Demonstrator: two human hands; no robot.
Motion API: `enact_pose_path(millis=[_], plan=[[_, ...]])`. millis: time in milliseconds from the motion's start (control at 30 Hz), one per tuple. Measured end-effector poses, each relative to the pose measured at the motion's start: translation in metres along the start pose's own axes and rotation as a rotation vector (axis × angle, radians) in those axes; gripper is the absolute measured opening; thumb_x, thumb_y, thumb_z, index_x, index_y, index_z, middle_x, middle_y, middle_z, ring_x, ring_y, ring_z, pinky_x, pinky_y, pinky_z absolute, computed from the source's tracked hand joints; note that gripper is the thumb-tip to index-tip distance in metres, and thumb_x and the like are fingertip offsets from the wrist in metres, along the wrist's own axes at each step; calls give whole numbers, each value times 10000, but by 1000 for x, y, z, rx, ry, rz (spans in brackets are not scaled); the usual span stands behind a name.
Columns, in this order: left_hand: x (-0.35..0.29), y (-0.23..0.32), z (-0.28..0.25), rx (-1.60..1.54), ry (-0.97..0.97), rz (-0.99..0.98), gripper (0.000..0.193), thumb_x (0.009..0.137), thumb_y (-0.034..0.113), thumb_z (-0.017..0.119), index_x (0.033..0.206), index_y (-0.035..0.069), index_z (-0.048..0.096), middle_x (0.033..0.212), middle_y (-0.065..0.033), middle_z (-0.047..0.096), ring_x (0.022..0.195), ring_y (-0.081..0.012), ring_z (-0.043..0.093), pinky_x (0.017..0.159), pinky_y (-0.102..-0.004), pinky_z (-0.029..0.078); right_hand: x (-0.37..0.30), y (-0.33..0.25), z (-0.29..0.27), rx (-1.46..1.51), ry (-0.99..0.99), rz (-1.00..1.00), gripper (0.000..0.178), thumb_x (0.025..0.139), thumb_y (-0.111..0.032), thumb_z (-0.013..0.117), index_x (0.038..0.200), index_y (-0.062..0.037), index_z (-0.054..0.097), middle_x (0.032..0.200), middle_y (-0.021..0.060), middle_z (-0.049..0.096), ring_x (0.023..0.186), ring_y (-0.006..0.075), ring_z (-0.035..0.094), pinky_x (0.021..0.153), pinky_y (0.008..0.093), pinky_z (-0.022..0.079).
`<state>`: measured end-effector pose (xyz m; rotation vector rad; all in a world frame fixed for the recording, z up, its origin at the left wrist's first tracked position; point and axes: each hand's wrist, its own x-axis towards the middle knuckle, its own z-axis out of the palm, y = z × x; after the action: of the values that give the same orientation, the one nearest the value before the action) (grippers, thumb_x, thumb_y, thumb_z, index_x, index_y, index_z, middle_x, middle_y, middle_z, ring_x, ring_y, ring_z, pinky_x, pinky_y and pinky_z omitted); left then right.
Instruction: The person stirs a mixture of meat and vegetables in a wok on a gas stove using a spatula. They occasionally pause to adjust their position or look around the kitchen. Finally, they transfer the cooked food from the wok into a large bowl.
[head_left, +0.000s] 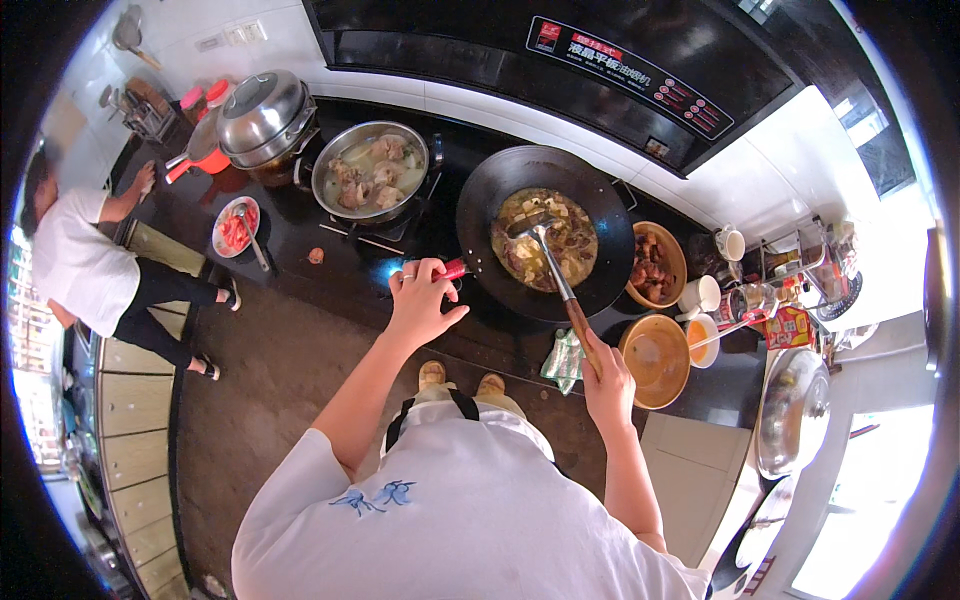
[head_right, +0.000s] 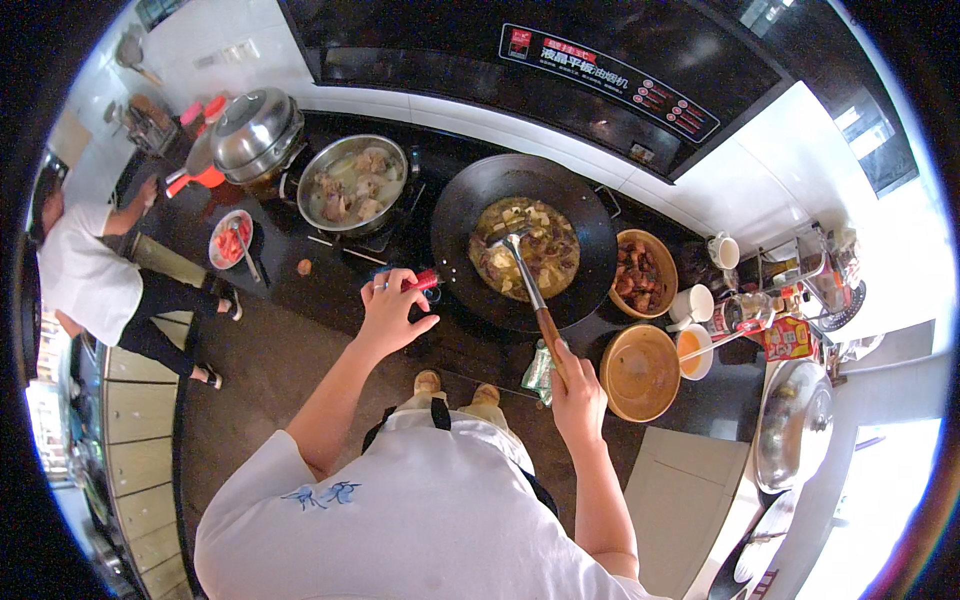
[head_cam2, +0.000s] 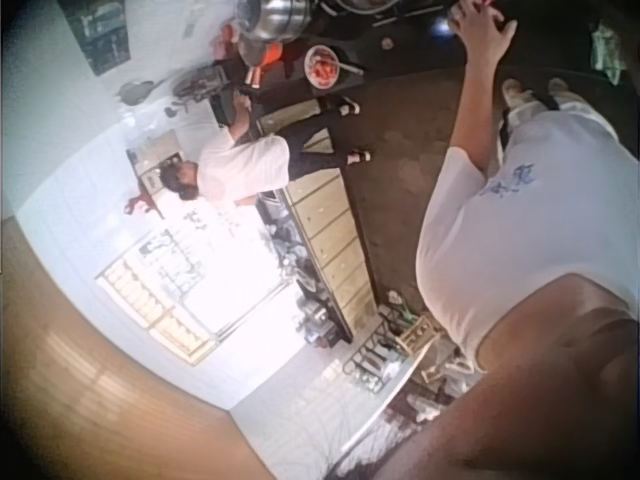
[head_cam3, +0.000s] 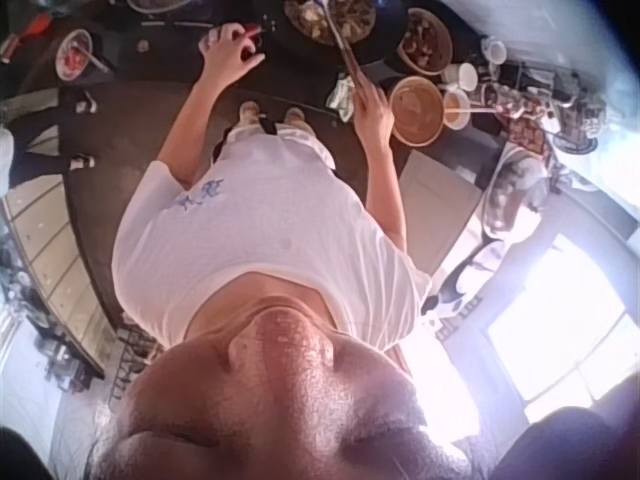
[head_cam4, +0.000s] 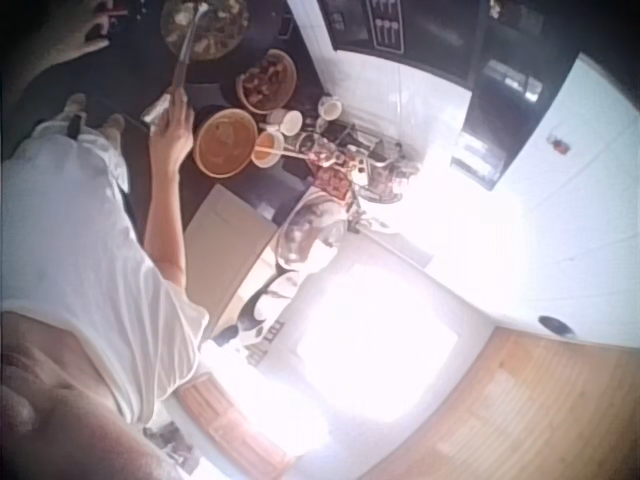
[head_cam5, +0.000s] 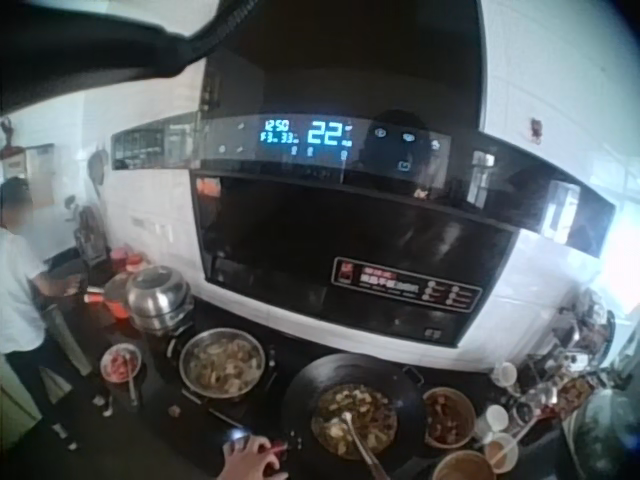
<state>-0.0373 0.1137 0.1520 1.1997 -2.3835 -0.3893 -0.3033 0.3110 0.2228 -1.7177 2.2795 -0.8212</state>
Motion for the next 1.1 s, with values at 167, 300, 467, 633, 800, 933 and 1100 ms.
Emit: enact_pose_path(millis=[167, 300, 467, 633, 800, 933, 1100], plan=[[-2, 0, 0, -9, 41, 3, 336, 710, 363, 851, 926, 203, 650, 1253, -58, 475, 1253, -365, 407, 1005, -529, 296, -10, -6, -25, 35, -50, 57, 472, 871, -36, 673, 1327, -140, 610, 1027, 154, 659, 928, 357, 658, 801, 411, 535], [-1, 1, 5, 9, 146, 21, 432, 653, 338, 867, 976, 204, 612, 1261, -68, 472, 1270, -345, 404, 1017, -535, 278, -16, 10, -15, 21, -27, -4, 480, 869, -46, 672, 1336, -137, 606, 917, 141, 629, 830, 356, 642, 733, 421, 528], [-1, 0, 5, 12, 110, 9, 420, 665, 340, 864, 983, 205, 625, 1285, -78, 464, 1288, -349, 393, 1030, -533, 267, -24, 7, -21, 51, -24, 24, 475, 863, -39, 677, 1326, -117, 607, 980, 152, 642, 892, 356, 643, 789, 417, 523], [-1, -1, 6, -6, 110, 20, 366, 672, 332, 862, 932, 192, 646, 1278, -74, 474, 1285, -353, 397, 1035, -534, 265, -30, 10, -22, 46, -26, 8, 457, 876, -76, 677, 1325, -136, 610, 944, 142, 636, 848, 356, 643, 752, 423, 531], [-2, -5, 3, 7, 35, 9, 345, 748, 368, 829, 1000, 200, 664, 1260, -50, 504, 1270, -347, 423, 1046, -538, 269, -35, 7, -29, 70, -74, 103, 466, 872, -45, 674, 1327, -101, 598, 1086, 158, 667, 1001, 350, 650, 877, 407, 517], [8, 6, -3, -56, -14, -174, 350, 789, 399, 790, 1031, 170, 685, 1222, -49, 545, 1213, -317, 492, 1040, -526, 274, -29, 11, -20, 140, -29, 167, 456, 879, -37, 668, 1327, -78, 593, 1162, 175, 675, 1081, 351, 651, 943, 395, 504], [5, -7, 0, 31, -63, -62, 489, 809, 378, 774, 1234, 183, 629, 1268, -55, 541, 1221, -317, 488, 1030, -533, 286, -17, 21, 10, 171, 72, 176, 467, 910, -64, 644, 1368, -97, 553, 1146, 180, 667, 1044, 361, 657, 894, 408, 524]])
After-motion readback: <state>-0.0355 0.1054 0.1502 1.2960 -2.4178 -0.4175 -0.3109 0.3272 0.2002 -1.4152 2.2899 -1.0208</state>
